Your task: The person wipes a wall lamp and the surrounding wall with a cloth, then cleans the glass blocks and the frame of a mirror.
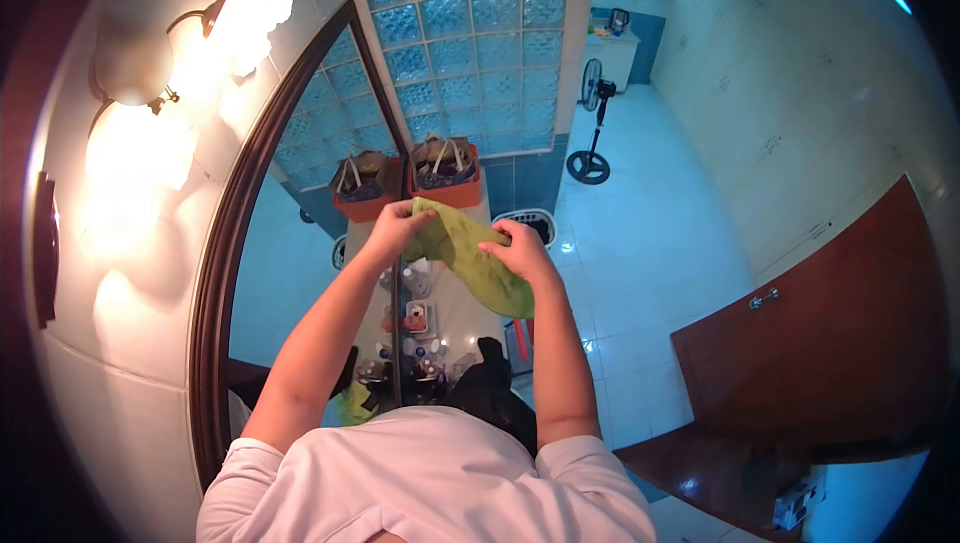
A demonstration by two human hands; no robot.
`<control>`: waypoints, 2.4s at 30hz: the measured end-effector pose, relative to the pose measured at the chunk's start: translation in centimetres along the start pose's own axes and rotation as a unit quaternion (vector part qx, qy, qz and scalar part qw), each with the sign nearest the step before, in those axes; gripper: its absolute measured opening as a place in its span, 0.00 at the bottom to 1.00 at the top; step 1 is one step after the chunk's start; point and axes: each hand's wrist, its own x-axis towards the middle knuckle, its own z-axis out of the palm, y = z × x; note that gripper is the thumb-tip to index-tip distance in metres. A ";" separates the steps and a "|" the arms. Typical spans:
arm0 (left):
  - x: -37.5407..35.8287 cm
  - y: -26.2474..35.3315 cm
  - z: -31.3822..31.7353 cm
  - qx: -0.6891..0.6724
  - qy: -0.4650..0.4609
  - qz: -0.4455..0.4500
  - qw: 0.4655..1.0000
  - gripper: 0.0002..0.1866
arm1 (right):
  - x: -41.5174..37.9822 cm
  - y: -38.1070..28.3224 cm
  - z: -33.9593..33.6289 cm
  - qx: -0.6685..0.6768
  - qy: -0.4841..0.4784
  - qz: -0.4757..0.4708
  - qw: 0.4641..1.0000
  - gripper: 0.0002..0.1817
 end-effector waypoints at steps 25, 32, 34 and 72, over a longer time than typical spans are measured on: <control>22.6 -18.0 -0.5 0.007 -0.150 -0.191 0.970 0.21 | 17.9 18.9 10.9 0.197 0.166 0.171 0.951 0.22; 30.3 -13.5 -3.6 0.353 -0.119 -0.085 0.924 0.16 | 21.1 19.9 9.3 0.380 -0.027 0.288 0.879 0.23; 32.9 -11.9 -6.4 0.383 0.074 -0.066 0.918 0.13 | 21.3 21.3 8.8 0.410 0.012 0.296 0.862 0.22; 45.4 -17.6 -1.1 -0.081 -0.238 -0.254 0.934 0.24 | 36.2 24.6 9.0 0.567 0.128 0.296 0.758 0.25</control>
